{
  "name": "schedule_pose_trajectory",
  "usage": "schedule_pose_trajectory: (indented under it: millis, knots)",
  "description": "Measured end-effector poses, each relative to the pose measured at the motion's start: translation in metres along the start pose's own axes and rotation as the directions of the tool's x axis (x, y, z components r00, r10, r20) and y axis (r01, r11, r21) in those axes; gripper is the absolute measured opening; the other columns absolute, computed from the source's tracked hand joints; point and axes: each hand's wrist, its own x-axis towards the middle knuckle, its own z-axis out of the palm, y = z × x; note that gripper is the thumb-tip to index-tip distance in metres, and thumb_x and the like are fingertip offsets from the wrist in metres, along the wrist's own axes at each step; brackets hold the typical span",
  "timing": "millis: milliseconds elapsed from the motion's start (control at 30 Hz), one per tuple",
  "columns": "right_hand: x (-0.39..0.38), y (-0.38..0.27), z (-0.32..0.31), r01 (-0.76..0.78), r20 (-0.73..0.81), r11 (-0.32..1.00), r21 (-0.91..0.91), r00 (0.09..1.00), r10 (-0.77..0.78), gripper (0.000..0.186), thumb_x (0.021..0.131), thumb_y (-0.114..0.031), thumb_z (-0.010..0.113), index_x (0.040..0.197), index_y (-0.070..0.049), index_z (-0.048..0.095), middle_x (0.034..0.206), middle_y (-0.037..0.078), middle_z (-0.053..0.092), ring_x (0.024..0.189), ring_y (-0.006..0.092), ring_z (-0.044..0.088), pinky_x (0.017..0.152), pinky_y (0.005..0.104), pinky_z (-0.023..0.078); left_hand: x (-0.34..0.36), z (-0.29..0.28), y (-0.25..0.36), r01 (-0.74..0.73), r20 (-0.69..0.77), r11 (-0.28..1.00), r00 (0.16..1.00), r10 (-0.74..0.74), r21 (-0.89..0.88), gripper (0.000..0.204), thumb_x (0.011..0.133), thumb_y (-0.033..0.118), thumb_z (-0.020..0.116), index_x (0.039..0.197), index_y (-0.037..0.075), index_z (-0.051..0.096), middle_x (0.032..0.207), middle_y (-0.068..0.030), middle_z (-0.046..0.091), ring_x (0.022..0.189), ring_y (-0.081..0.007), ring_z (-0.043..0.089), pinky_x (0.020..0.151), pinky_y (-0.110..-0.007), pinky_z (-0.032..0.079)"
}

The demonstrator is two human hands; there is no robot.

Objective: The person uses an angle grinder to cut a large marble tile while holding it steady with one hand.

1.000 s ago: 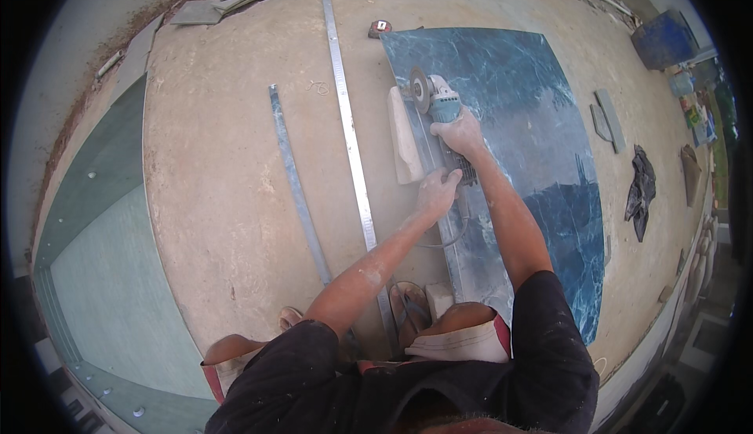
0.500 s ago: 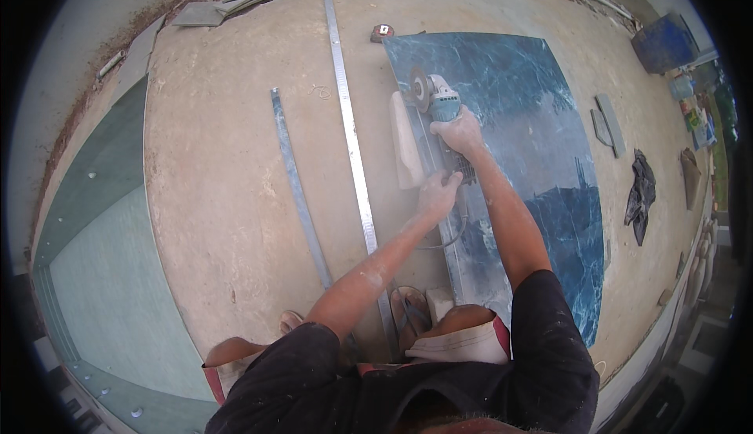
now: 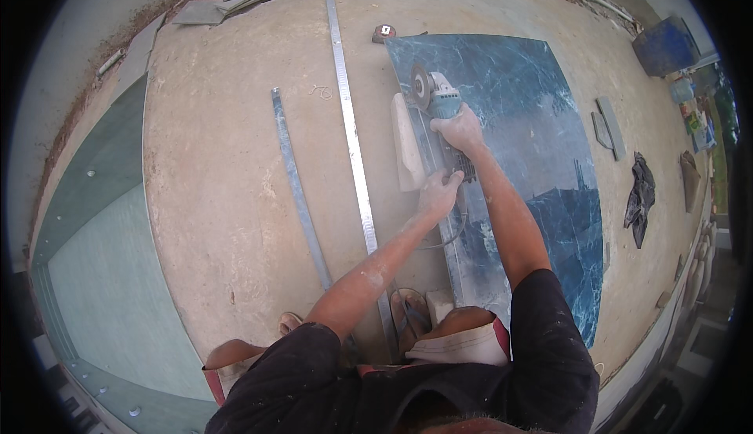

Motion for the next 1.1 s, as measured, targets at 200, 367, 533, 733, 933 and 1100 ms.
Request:
schedule_pose_trajectory:
  millis: [200, 367, 533, 733, 933, 1100]
  knots:
    - [0.006, 0.003, -0.001, 0.001, -0.015, 1.000, -0.007, 1.000, -0.001, 0.075, 0.065, -0.035, 0.079, 0.122, 0.010, 0.060, 0.119, 0.032, 0.068, 0.115, 0.0421, 0.067, 0.099, 0.0441, 0.053, -0.005, -0.003, 0.010, 0.037, 0.053, 0.998, 0.998, -0.034, -0.058, 0.048, 0.100, 0.036, 0.064, 0.123, -0.006, 0.065, 0.087, -0.0111, 0.070, 0.071, -0.0164, 0.068, 0.064, -0.031, 0.056]
    - [0.012, -0.003, 0.004, 0.011, 0.019, 1.000, 0.016, 1.000, -0.012, 0.075, 0.066, -0.036, 0.078, 0.122, 0.010, 0.060, 0.120, 0.031, 0.068, 0.116, 0.0418, 0.066, 0.099, 0.0440, 0.053, -0.007, -0.017, 0.003, 0.010, -0.117, 0.987, 0.993, -0.029, -0.159, 0.044, 0.099, 0.039, 0.063, 0.114, -0.001, 0.069, 0.095, -0.0154, 0.074, 0.078, -0.0273, 0.072, 0.078, -0.039, 0.054]
    - [0.013, 0.001, 0.000, -0.007, -0.001, 1.000, -0.012, 1.000, 0.007, 0.075, 0.066, -0.036, 0.079, 0.123, 0.009, 0.060, 0.120, 0.031, 0.068, 0.116, 0.0418, 0.066, 0.100, 0.0438, 0.053, -0.001, -0.058, -0.003, -0.053, -0.363, 0.998, 0.931, 0.036, -0.037, 0.034, 0.100, 0.033, 0.063, 0.113, 0.001, 0.069, 0.097, -0.0149, 0.073, 0.089, -0.0273, 0.070, 0.083, -0.041, 0.054]
    - [0.014, -0.004, 0.001, 0.003, -0.012, 0.999, -0.036, 1.000, -0.003, 0.076, 0.067, -0.037, 0.079, 0.124, 0.009, 0.060, 0.121, 0.031, 0.067, 0.117, 0.0416, 0.066, 0.100, 0.0437, 0.052, 0.016, -0.122, -0.047, -0.025, -0.663, 0.985, 0.737, 0.133, 0.170, 0.033, 0.100, 0.027, 0.063, 0.120, 0.002, 0.063, 0.111, -0.0186, 0.066, 0.104, -0.0337, 0.064, 0.092, -0.045, 0.051]
    - [0.016, -0.007, -0.001, 0.005, 0.000, 1.000, -0.018, 1.000, -0.005, 0.077, 0.067, -0.037, 0.080, 0.124, 0.010, 0.060, 0.122, 0.031, 0.067, 0.118, 0.0417, 0.066, 0.101, 0.0438, 0.052, 0.011, -0.166, -0.104, 0.049, -0.650, 0.785, 0.594, 0.473, 0.617, 0.037, 0.095, 0.021, 0.065, 0.124, -0.002, 0.058, 0.122, -0.0222, 0.057, 0.119, -0.0423, 0.052, 0.105, -0.055, 0.041]
    - [0.018, -0.010, -0.003, 0.001, -0.002, 1.000, -0.024, 1.000, -0.001, 0.078, 0.067, -0.037, 0.080, 0.125, 0.010, 0.060, 0.122, 0.031, 0.067, 0.118, 0.0420, 0.066, 0.100, 0.0434, 0.052, -0.008, -0.172, -0.121, -0.048, -0.477, 0.659, 0.651, 0.590, 0.750, 0.047, 0.094, 0.023, 0.065, 0.133, -0.002, 0.053, 0.135, -0.0235, 0.050, 0.128, -0.0458, 0.044, 0.108, -0.060, 0.036]
